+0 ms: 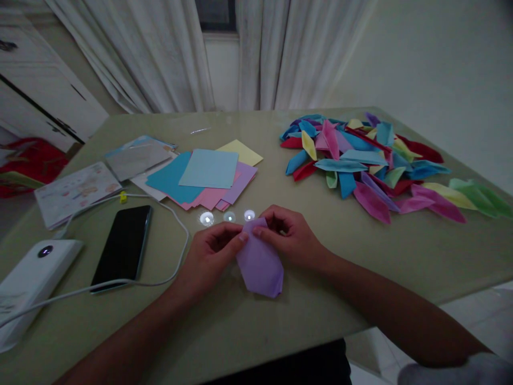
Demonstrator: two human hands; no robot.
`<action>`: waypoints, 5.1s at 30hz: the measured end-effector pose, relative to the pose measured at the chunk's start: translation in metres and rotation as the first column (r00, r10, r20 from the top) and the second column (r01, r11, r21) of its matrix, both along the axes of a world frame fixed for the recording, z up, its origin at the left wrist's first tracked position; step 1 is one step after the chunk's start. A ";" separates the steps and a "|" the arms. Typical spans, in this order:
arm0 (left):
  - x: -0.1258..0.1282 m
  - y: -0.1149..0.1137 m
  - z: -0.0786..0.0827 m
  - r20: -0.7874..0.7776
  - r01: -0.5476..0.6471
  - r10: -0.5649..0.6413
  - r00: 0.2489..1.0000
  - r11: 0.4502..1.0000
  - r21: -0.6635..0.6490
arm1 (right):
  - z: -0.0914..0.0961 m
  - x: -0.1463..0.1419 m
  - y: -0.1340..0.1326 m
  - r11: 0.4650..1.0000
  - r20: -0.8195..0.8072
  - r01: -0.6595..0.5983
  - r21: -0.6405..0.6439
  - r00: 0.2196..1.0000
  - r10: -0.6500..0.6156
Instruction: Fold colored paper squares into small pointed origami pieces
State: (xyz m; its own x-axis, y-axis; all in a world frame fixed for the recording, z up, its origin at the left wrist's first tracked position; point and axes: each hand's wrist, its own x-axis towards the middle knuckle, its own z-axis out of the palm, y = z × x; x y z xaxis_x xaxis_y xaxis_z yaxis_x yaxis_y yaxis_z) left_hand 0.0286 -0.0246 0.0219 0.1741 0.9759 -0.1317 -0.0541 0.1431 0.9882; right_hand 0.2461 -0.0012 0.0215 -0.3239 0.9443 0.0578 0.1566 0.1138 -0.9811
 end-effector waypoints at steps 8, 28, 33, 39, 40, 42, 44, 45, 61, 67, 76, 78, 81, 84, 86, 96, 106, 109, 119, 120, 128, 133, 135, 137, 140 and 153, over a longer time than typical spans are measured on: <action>0.002 -0.001 -0.001 -0.002 -0.051 0.051 0.999 0.999 0.017 | 0.005 -0.001 -0.002 1.000 -0.061 -0.012 0.029 0.998 0.014; 0.000 -0.005 0.005 0.019 -0.006 0.004 1.000 0.989 0.148 | 0.004 -0.003 0.003 0.850 -0.358 -0.350 -0.393 0.910 0.209; 0.000 -0.004 0.004 0.028 -0.039 0.036 0.999 0.994 0.106 | 0.003 -0.002 0.004 0.920 -0.335 -0.178 -0.349 0.941 0.055; -0.002 -0.002 -0.004 0.067 -0.029 0.029 0.997 0.999 -0.014 | 0.002 -0.001 0.004 0.993 -0.196 0.040 -0.111 0.979 -0.061; -0.002 -0.002 -0.005 0.082 -0.034 0.037 0.996 0.999 -0.034 | 0.001 -0.001 0.003 0.997 -0.138 0.066 -0.036 0.988 -0.070; -0.001 -0.002 -0.007 0.117 -0.053 0.062 0.991 0.995 -0.080 | -0.001 -0.001 0.001 0.983 -0.016 0.087 0.161 0.996 -0.085; 0.001 -0.002 -0.008 0.151 -0.062 0.082 0.985 0.989 -0.136 | -0.002 0.000 0.000 0.920 0.086 0.056 0.389 0.992 -0.097; 0.002 -0.002 -0.007 0.167 -0.061 0.088 0.982 0.985 -0.163 | -0.003 0.001 0.000 0.872 0.128 0.021 0.488 0.987 -0.095; 0.004 0.000 -0.007 0.221 -0.074 0.128 0.967 0.969 -0.235 | -0.001 0.015 0.007 0.479 0.443 -0.349 0.805 0.891 -0.095; 0.003 0.000 -0.008 0.154 -0.100 0.131 0.979 0.976 -0.194 | -0.001 0.014 0.006 0.453 0.450 -0.361 0.815 0.887 -0.103; 0.001 0.002 -0.007 0.121 -0.111 0.128 0.984 0.984 -0.140 | -0.001 0.014 0.006 0.474 0.484 -0.391 0.789 0.871 -0.088; 0.001 0.003 -0.005 0.094 -0.109 0.120 0.988 0.987 -0.117 | -0.001 0.014 0.005 0.482 0.475 -0.381 0.789 0.876 -0.085; -0.001 0.005 -0.003 0.002 -0.090 0.090 0.996 0.995 -0.037 | -0.001 0.013 0.005 0.495 0.458 -0.369 0.786 0.886 -0.067; -0.004 0.005 -0.003 -0.133 -0.060 0.071 0.989 0.995 0.084 | -0.001 0.011 0.004 0.547 0.435 -0.350 0.760 0.900 -0.028; -0.005 0.005 -0.003 -0.179 -0.048 0.069 0.981 0.991 0.123 | -0.002 0.010 0.003 0.582 0.426 -0.348 0.735 0.905 0.003; -0.002 0.008 0.004 -0.081 -0.105 0.105 0.991 0.994 -0.001 | 0.001 0.010 0.003 0.613 0.485 -0.393 0.686 0.875 0.018; -0.001 0.008 0.004 -0.047 -0.081 0.079 0.996 0.996 -0.045 | 0.001 0.005 -0.005 0.638 0.419 -0.323 0.699 0.908 0.002; -0.001 0.007 0.003 -0.016 -0.073 0.073 0.997 0.995 -0.068 | 0.002 0.004 -0.006 0.646 0.413 -0.321 0.692 0.911 0.010; -0.002 0.007 0.004 -0.040 -0.049 0.049 0.998 0.999 -0.005 | 0.002 0.004 -0.008 0.723 0.314 -0.277 0.632 0.945 0.088; -0.002 0.006 0.003 -0.040 -0.054 0.054 0.998 0.999 0.000 | 0.003 0.003 -0.008 0.788 0.254 -0.235 0.569 0.962 0.104; 0.000 0.005 0.007 -0.012 -0.121 0.121 0.993 0.991 -0.048 | 0.007 0.003 0.000 0.992 0.013 -0.122 -0.016 0.992 0.122; 0.002 0.003 0.007 -0.007 -0.106 0.106 0.994 0.993 -0.047 | 0.004 0.002 0.001 0.982 -0.081 -0.116 -0.152 0.991 0.105; 0.001 0.003 0.007 -0.010 -0.097 0.097 0.995 0.995 -0.039 | 0.005 0.002 0.000 0.969 -0.131 -0.123 -0.212 0.987 0.096; 0.000 0.003 0.006 -0.009 -0.099 0.099 0.995 0.995 -0.029 | 0.006 0.001 0.001 0.952 -0.186 -0.147 -0.269 0.978 0.098; -0.001 0.004 0.005 0.000 -0.115 0.115 0.993 0.993 -0.026 | 0.008 0.002 0.003 0.917 -0.243 -0.207 -0.341 0.962 0.126; 0.001 0.004 0.009 0.037 -0.088 0.090 0.995 0.994 -0.062 | 0.003 0.009 0.009 0.801 -0.316 -0.283 -0.528 0.941 0.124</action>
State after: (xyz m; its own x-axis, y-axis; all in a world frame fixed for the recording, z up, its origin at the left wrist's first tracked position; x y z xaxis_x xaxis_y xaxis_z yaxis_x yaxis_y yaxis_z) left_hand 0.0301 -0.0203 0.0304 0.0930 0.9782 -0.1855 -0.1081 0.1951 0.9748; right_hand 0.2551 0.0077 0.0244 -0.5614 0.7495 -0.3509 -0.0685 -0.4646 -0.8829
